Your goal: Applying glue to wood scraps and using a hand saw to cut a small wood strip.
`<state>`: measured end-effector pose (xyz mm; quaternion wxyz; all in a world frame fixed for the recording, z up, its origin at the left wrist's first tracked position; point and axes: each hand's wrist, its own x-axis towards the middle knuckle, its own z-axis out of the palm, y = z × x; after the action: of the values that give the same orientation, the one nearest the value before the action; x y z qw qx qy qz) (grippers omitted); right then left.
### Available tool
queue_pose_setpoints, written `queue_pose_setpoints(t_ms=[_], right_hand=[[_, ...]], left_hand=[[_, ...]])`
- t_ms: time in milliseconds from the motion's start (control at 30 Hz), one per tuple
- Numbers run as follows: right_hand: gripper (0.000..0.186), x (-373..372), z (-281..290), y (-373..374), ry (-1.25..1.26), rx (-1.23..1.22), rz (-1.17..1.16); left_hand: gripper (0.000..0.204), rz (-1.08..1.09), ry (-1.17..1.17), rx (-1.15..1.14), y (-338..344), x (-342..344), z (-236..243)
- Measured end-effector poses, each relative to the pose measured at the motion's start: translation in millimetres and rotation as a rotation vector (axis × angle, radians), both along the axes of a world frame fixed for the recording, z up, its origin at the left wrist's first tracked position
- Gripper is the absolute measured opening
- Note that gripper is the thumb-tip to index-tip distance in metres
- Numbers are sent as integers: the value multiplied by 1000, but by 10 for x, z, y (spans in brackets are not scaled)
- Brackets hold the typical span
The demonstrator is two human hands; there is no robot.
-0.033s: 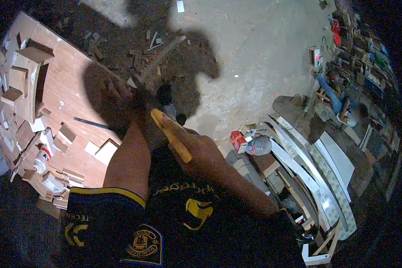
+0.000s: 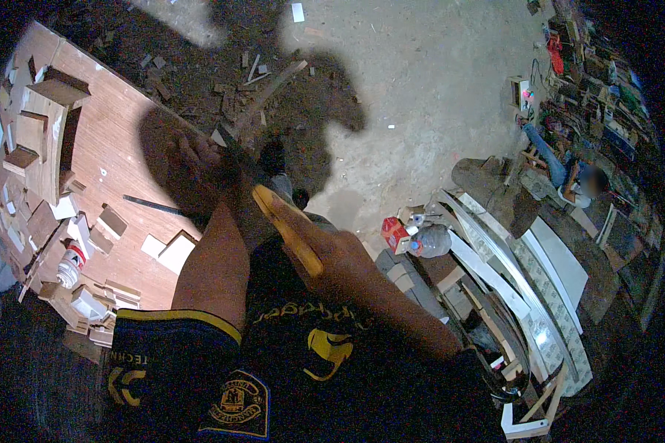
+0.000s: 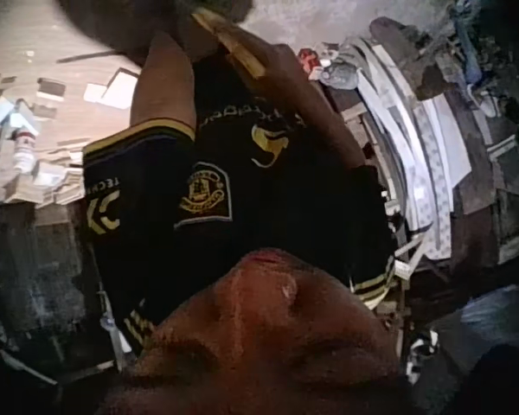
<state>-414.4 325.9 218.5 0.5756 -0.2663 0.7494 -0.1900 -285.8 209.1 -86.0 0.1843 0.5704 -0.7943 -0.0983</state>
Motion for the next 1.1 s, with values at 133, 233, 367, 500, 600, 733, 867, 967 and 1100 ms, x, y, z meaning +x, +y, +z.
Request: queue_pose_setpoints(t_ms=[133, 233, 367, 500, 600, 733, 867, 967, 1100], right_hand=[[69, -52, 324, 268, -71, 201, 35], [68, 30, 40, 393, 116, -26, 82], [66, 66, -11, 204, 56, -95, -19], [69, -19, 295, 280, 54, -48, 32], [75, -111, 218, 295, 97, -88, 76], [81, -33, 276, 285, 59, -96, 64], [85, -108, 416, 309, 26, 0, 137], [84, -152, 320, 307, -9, -35, 160], [81, -87, 501, 177, 10, 23, 126]], left_hand=[[65, 53, 133, 252, -10, -30, 145], [58, -44, 52, 26, -197, -159, 263], [61, 257, 133, 566, -215, -258, 576], [68, 24, 64, 23, -18, -95, 294], [69, 7, 37, 9, -68, -112, 211], [74, -24, 82, 50, -60, -111, 175], [46, -13, 6, -83, -98, 5, -42], [74, -23, 66, -25, -21, -149, 78], [78, 108, 249, 221, -40, -192, 379]])
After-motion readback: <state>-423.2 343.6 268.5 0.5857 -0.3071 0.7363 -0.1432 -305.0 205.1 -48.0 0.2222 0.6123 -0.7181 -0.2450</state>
